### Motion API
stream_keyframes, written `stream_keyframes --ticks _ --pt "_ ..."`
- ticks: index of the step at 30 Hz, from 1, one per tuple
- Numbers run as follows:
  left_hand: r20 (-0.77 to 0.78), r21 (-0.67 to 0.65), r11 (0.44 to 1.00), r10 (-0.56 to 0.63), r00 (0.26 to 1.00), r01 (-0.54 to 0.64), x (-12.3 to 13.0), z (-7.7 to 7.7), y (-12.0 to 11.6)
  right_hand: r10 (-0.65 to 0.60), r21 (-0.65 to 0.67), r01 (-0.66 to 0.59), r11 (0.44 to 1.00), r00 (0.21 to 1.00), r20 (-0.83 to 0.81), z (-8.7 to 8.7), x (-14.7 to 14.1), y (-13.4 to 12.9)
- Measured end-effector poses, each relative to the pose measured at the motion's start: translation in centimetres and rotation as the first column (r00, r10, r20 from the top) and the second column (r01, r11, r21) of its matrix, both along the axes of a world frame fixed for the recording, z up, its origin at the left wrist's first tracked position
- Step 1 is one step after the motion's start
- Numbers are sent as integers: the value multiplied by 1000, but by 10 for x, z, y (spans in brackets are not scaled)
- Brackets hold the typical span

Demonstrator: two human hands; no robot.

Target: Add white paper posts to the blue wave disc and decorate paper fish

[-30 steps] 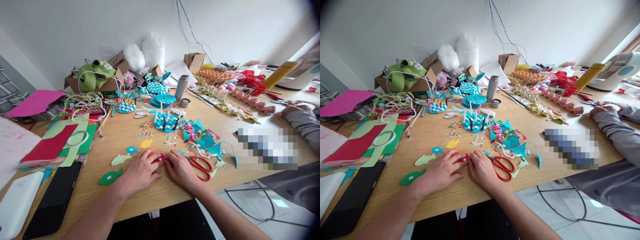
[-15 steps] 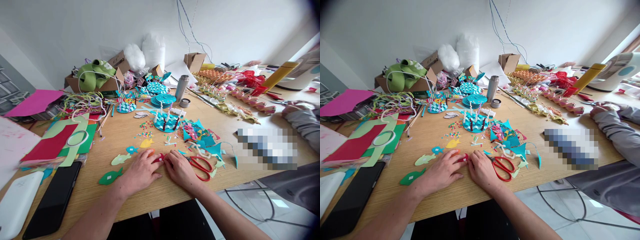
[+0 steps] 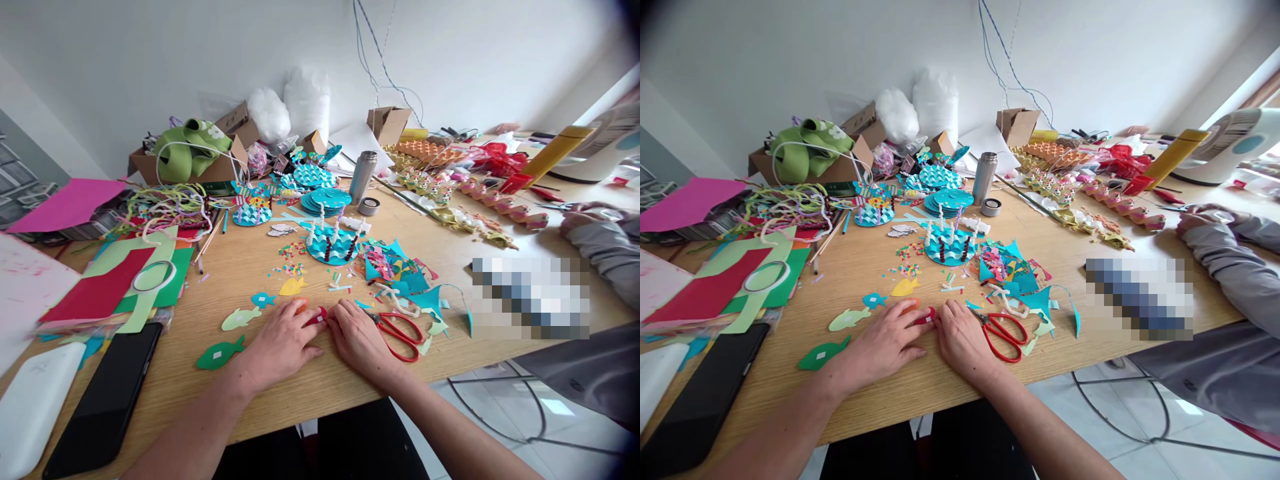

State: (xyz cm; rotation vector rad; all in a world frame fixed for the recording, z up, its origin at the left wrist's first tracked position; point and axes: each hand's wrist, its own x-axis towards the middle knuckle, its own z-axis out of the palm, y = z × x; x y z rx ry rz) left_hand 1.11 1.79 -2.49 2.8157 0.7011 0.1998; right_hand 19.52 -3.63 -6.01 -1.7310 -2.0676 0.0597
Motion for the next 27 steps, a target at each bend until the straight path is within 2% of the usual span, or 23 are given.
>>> stream_keyframes --ticks 17,27 --pt "-27 -6 1000 1 1000 -1 0 3 -1 10 7 -10 1000 998 -67 0 0 -1" --pt "-18 1 1000 -1 1000 1 0 1 0 32 9 -31 999 994 -103 5 0 -2"
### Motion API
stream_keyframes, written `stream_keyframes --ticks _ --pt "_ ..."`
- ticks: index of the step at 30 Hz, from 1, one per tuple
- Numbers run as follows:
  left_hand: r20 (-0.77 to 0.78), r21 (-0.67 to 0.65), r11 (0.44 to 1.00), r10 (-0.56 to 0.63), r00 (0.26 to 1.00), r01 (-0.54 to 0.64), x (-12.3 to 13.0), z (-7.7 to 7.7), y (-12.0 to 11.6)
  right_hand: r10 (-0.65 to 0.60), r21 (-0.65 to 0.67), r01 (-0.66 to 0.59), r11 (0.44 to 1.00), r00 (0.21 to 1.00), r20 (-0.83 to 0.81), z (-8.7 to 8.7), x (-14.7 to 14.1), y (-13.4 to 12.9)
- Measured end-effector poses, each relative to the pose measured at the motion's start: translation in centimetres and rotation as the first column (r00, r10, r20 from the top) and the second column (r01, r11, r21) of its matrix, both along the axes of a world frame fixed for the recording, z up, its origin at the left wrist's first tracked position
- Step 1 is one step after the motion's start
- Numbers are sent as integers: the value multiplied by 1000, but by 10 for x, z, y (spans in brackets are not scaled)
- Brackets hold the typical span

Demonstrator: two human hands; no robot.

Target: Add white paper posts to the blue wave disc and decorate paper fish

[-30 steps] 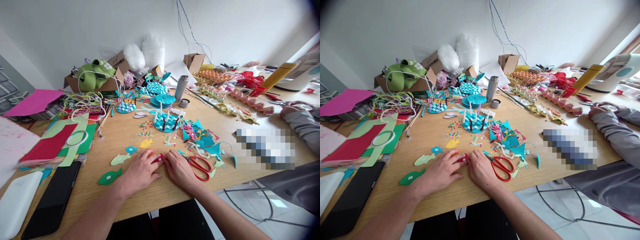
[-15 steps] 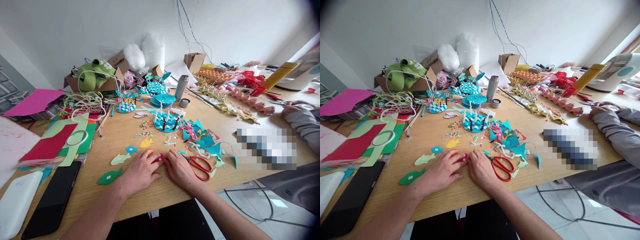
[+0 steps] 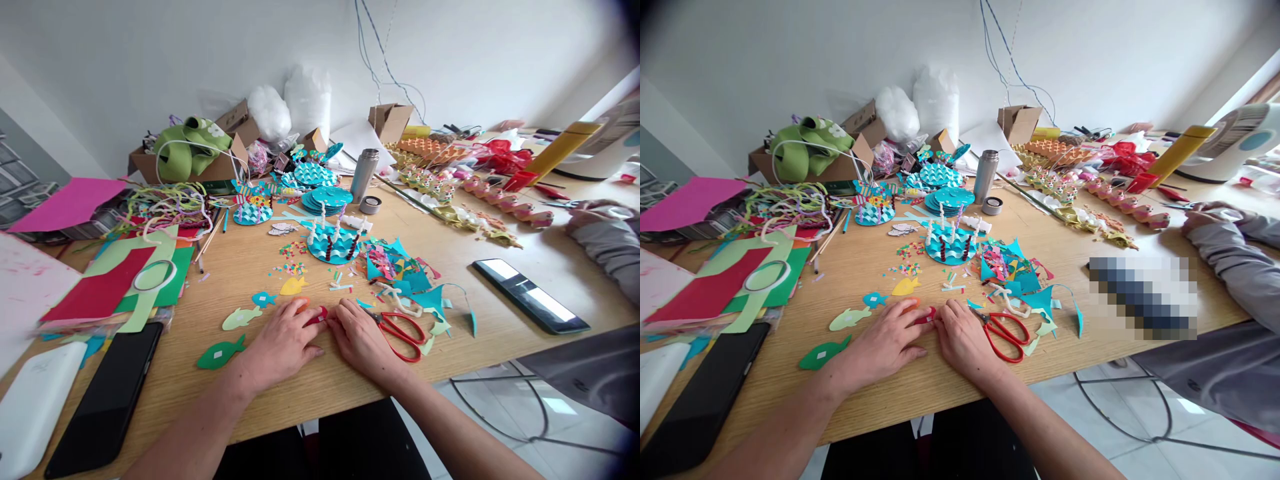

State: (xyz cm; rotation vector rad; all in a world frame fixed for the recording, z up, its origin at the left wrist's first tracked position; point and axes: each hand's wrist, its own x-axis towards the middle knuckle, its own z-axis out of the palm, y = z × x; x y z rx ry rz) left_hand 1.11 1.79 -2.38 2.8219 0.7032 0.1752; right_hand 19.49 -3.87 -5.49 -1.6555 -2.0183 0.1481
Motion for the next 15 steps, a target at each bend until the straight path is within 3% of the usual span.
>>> stream_keyframes --ticks 6,15 --pt "11 6 1000 0 1000 0 -1 -1 0 14 2 -13 1000 998 -57 2 0 -1" --pt "10 -4 1000 -1 1000 1 -2 -3 0 -21 26 30 999 952 -307 6 4 -3"
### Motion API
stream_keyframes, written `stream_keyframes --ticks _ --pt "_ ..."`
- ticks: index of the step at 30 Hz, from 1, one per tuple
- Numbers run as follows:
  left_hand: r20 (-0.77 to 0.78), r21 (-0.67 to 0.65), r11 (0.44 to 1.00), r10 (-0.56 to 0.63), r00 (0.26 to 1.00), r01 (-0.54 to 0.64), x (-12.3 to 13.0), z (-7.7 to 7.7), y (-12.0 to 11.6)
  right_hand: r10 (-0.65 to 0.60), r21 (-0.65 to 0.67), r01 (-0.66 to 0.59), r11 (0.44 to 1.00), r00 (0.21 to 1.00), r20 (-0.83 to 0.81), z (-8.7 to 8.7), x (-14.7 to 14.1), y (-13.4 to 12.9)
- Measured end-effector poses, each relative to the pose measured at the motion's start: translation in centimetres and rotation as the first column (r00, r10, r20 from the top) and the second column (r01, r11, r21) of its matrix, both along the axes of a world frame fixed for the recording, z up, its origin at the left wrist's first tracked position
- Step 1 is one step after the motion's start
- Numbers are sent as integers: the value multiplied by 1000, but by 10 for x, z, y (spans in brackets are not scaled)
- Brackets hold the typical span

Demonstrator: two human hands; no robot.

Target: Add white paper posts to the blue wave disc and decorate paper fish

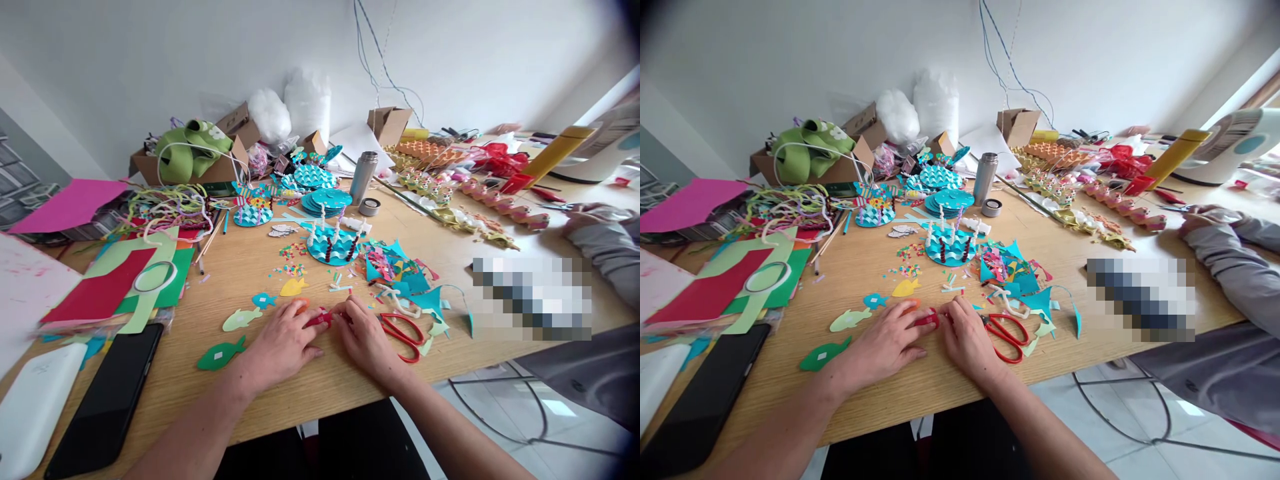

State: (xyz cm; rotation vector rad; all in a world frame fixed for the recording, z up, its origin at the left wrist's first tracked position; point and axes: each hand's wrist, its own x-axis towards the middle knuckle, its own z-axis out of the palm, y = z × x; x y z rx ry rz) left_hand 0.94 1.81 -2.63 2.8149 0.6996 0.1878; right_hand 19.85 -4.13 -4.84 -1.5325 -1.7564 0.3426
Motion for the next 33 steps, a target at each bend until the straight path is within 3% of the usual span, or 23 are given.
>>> stream_keyframes --ticks 3,8,15,20,28,33 --pt "9 -9 1000 10 1000 -10 0 1 0 -85 10 87 996 990 -113 6 6 -1" --pt "21 -28 1000 0 1000 0 1 4 1 -253 27 258 966 959 -127 11 42 6" --pt "17 -54 998 32 999 -31 0 -1 1 -421 43 421 906 907 -22 2 116 26" --pt "11 -67 997 38 999 -37 0 -2 2 -479 59 476 877 876 57 -10 145 33" --pt "-4 -92 995 49 999 -49 1 0 4 -450 -34 464 885 872 193 -4 153 29" --pt "14 -78 996 47 999 -45 0 -2 5 -311 -166 384 908 885 347 7 152 24"
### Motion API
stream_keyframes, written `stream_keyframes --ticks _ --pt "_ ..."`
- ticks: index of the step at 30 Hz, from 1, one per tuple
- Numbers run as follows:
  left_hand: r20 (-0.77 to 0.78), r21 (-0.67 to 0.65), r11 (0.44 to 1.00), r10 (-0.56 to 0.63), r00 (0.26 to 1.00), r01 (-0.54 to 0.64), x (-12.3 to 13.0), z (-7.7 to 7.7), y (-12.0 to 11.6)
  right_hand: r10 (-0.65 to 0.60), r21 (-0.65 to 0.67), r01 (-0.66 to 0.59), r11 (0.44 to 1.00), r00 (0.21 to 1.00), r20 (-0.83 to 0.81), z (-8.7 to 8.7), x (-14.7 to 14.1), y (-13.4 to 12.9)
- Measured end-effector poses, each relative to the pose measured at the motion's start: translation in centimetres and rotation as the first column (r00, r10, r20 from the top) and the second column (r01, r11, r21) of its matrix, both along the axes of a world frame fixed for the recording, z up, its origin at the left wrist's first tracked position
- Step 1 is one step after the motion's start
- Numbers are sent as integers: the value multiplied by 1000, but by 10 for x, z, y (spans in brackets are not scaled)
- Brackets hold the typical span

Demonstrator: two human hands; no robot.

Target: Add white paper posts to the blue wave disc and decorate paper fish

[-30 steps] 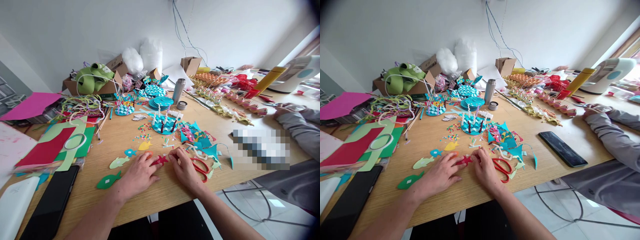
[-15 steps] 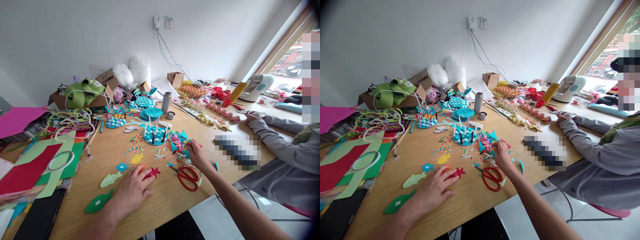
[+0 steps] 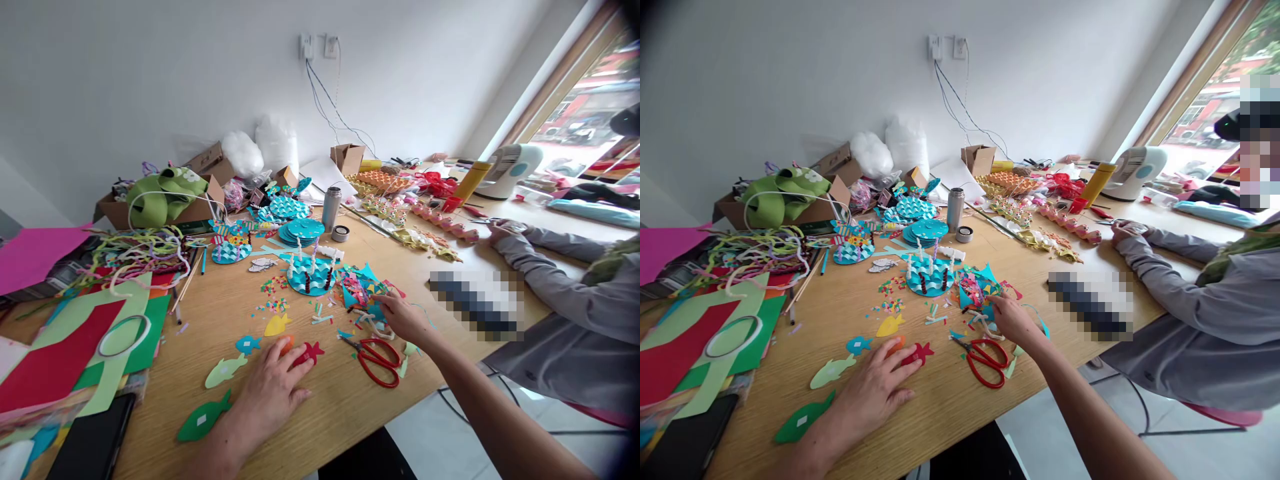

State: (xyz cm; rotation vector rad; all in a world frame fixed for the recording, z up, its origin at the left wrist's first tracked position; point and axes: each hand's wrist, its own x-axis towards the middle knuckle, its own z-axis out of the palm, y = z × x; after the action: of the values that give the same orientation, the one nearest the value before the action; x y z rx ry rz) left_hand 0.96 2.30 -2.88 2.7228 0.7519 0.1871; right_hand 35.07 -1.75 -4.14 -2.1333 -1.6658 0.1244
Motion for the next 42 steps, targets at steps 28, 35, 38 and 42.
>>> stream_keyframes --ticks 28,35,38,42 --pt "47 43 999 -23 999 21 -2 3 1 184 171 -126 977 903 -387 14 -142 -40" --pt "125 81 996 -35 992 25 -4 4 3 253 172 -213 962 932 -258 -2 -158 -35" --pt "260 72 997 -5 966 -14 -9 6 12 232 173 -197 965 947 -220 -6 -158 -34" --pt "476 73 983 113 872 -168 -22 17 29 241 236 -184 954 940 -240 -5 -160 -35"
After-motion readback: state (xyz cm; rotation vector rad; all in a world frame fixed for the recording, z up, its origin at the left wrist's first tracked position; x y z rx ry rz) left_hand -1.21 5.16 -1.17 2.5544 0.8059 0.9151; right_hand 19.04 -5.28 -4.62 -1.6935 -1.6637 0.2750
